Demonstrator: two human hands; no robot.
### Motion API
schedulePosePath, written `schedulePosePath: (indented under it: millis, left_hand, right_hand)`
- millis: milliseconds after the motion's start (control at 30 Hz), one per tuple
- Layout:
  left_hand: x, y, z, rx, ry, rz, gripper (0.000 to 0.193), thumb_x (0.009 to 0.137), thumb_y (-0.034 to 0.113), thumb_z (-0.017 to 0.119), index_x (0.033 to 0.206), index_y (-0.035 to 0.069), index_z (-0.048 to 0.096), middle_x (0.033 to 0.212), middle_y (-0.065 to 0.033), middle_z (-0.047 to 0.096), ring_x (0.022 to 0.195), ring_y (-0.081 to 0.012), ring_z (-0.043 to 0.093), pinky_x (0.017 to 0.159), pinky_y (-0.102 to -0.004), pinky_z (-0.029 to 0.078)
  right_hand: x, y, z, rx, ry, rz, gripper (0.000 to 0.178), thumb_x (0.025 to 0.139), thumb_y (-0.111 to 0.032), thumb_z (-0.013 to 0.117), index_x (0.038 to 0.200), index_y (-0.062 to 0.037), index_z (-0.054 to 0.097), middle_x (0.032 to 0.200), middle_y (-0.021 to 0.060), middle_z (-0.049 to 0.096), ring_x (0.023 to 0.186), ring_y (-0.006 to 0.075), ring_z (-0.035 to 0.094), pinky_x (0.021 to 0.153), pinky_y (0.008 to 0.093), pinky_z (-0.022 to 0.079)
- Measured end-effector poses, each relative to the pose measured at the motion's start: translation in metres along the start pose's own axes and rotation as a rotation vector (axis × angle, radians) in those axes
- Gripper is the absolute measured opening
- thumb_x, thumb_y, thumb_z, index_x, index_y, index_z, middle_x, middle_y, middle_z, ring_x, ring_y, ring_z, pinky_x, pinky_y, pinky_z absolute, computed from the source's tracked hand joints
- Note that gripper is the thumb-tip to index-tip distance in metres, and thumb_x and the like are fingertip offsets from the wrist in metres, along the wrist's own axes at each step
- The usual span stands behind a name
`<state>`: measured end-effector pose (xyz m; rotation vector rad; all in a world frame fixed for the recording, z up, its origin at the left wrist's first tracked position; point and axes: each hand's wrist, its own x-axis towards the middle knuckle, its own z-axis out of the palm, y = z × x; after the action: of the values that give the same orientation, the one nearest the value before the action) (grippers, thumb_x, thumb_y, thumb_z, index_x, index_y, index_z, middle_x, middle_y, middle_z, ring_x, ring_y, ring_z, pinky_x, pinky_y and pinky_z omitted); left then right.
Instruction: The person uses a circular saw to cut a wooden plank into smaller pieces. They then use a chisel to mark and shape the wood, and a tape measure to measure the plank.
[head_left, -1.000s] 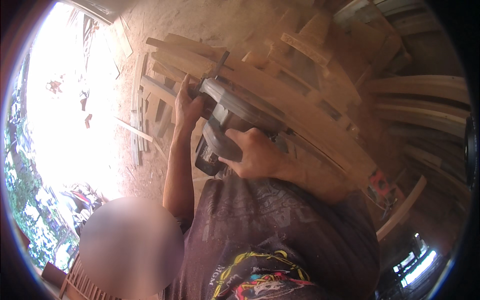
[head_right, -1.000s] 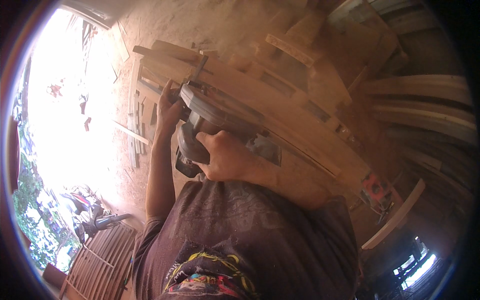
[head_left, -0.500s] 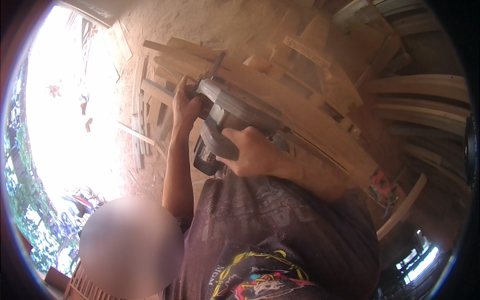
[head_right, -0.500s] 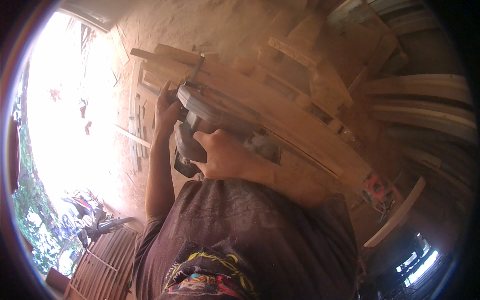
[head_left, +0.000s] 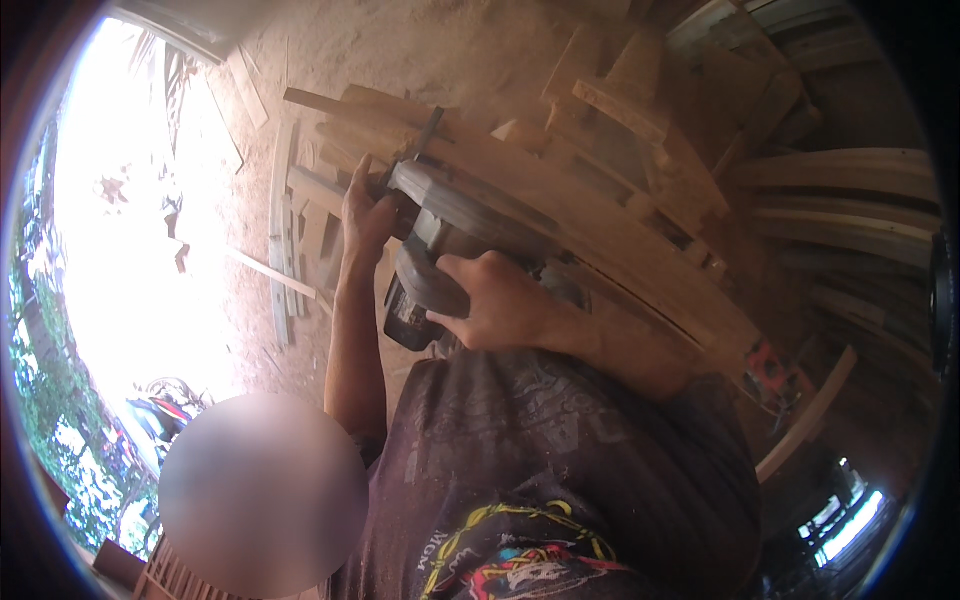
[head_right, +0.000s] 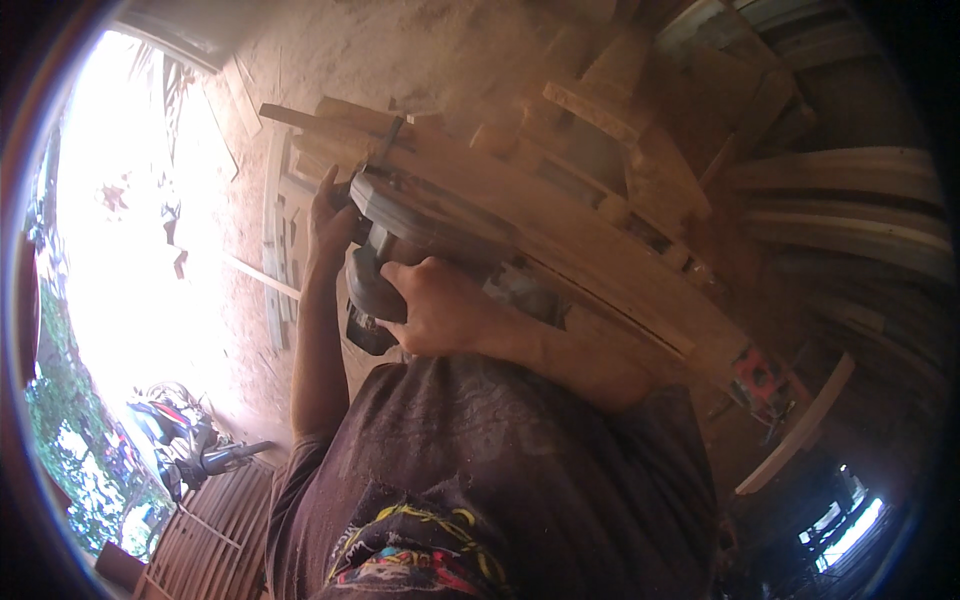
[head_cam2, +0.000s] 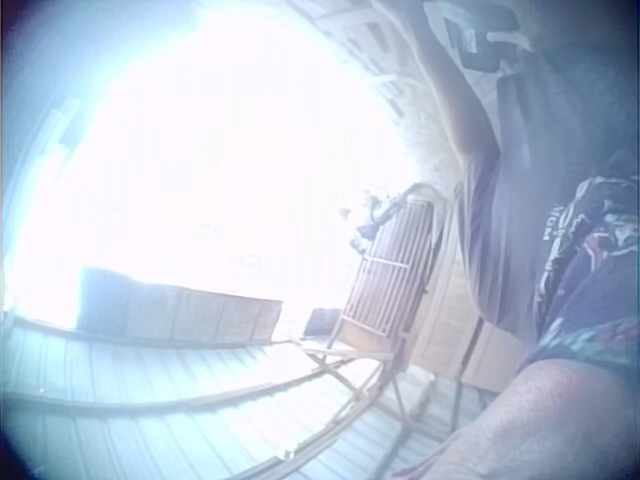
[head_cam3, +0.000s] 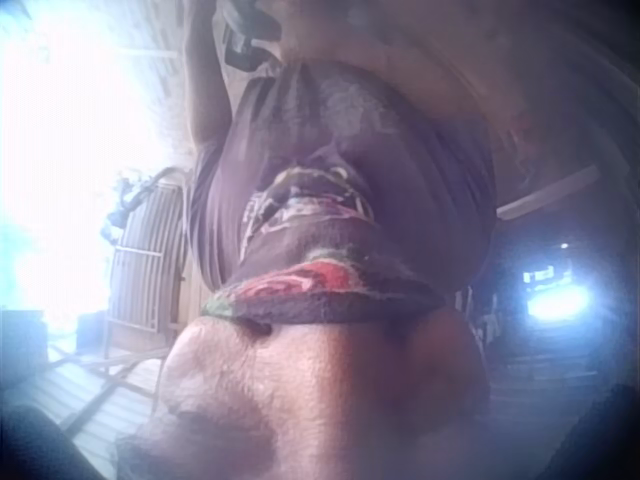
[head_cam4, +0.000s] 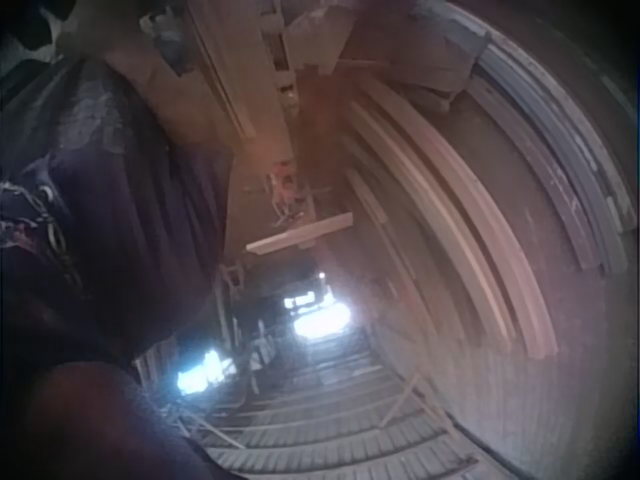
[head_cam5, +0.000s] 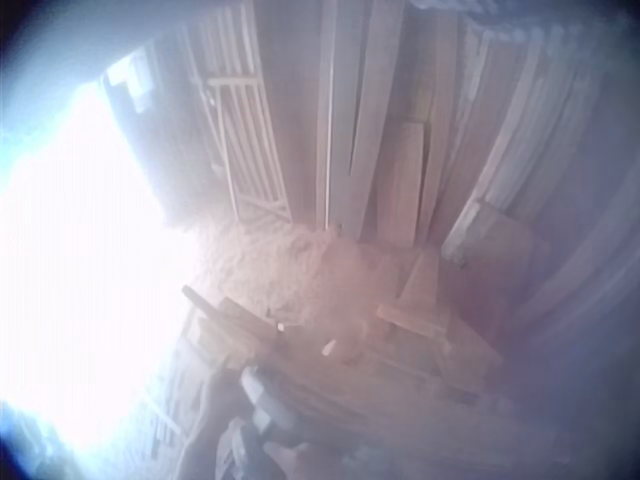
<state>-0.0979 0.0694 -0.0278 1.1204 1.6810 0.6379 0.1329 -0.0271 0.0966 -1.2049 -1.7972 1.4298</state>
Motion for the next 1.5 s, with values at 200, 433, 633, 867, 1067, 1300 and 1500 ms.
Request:
schedulePosePath:
  millis: [200, 433, 633, 867, 1067, 1300, 1500]
  left_hand:
    - [0.009, -0.001, -0.007, -0.010, -0.020, 0.010, 0.088, 0.080, 0.001, 0.073, 0.163, -0.003, 0.045, 0.116, -0.0199, 0.076, 0.094, -0.0262, 0.077, 0.079, -0.0370, 0.063]
    - [0.016, 0.001, -0.015, 0.026, 0.002, 0.020, 0.090, 0.080, 0.001, 0.073, 0.164, -0.004, 0.043, 0.108, -0.0188, 0.075, 0.082, -0.0239, 0.076, 0.067, -0.0358, 0.062]
    - [0.023, 0.003, -0.023, -0.061, -0.011, 0.011, 0.090, 0.080, -0.002, 0.072, 0.165, -0.004, 0.041, 0.103, -0.0190, 0.074, 0.069, -0.0221, 0.074, 0.054, -0.0340, 0.058]
    - [0.033, 0.008, -0.033, -0.117, -0.052, 0.000, 0.090, 0.081, -0.004, 0.070, 0.165, -0.010, 0.035, 0.102, -0.0202, 0.074, 0.065, -0.0207, 0.073, 0.049, -0.0332, 0.055]
    - [0.047, 0.000, -0.047, -0.073, -0.006, 0.029, 0.094, 0.081, -0.004, 0.070, 0.167, -0.006, 0.032, 0.097, -0.0168, 0.073, 0.064, -0.0211, 0.072, 0.048, -0.0339, 0.055]
    - [0.086, -0.036, -0.069, -0.151, -0.093, 0.094, 0.102, 0.082, -0.006, 0.067, 0.173, 0.007, 0.024, 0.105, -0.0135, 0.072, 0.072, -0.0185, 0.071, 0.055, -0.0301, 0.056]
    - [0.115, -0.038, -0.100, -0.144, -0.169, 0.162, 0.074, 0.087, -0.007, 0.067, 0.158, 0.002, 0.051, 0.109, -0.0074, 0.078, 0.083, -0.0099, 0.069, 0.069, -0.0255, 0.057]
  right_hand:
    - [0.010, 0.000, 0.004, -0.023, -0.010, 0.012, 0.044, 0.085, -0.019, 0.087, 0.112, 0.0087, 0.066, 0.092, 0.0332, 0.072, 0.094, 0.0503, 0.074, 0.081, 0.0513, 0.060]
    - [0.021, -0.004, 0.006, -0.007, 0.001, 0.003, 0.045, 0.085, -0.019, 0.088, 0.112, 0.0103, 0.067, 0.092, 0.0334, 0.072, 0.095, 0.0501, 0.074, 0.081, 0.0508, 0.060]
    - [0.032, -0.004, 0.010, -0.010, -0.002, -0.006, 0.047, 0.085, -0.019, 0.088, 0.114, 0.0113, 0.067, 0.091, 0.0336, 0.072, 0.094, 0.0503, 0.074, 0.081, 0.0505, 0.060]
    - [0.046, -0.004, 0.016, 0.000, 0.011, -0.008, 0.043, 0.085, -0.018, 0.087, 0.110, 0.0107, 0.067, 0.090, 0.0329, 0.072, 0.092, 0.0501, 0.074, 0.080, 0.0512, 0.060]
    - [0.062, -0.008, 0.021, 0.013, 0.004, -0.044, 0.040, 0.086, -0.017, 0.087, 0.107, 0.0091, 0.066, 0.089, 0.0318, 0.072, 0.091, 0.0491, 0.074, 0.080, 0.0504, 0.059]
    - [0.084, -0.007, 0.032, -0.022, 0.007, 0.039, 0.044, 0.085, -0.023, 0.087, 0.110, 0.0090, 0.069, 0.092, 0.0330, 0.074, 0.094, 0.0479, 0.076, 0.086, 0.0510, 0.061]
    - [0.109, -0.017, 0.035, 0.039, -0.079, 0.104, 0.038, 0.083, -0.020, 0.083, 0.104, 0.0099, 0.072, 0.091, 0.0320, 0.075, 0.093, 0.0451, 0.077, 0.087, 0.0489, 0.062]
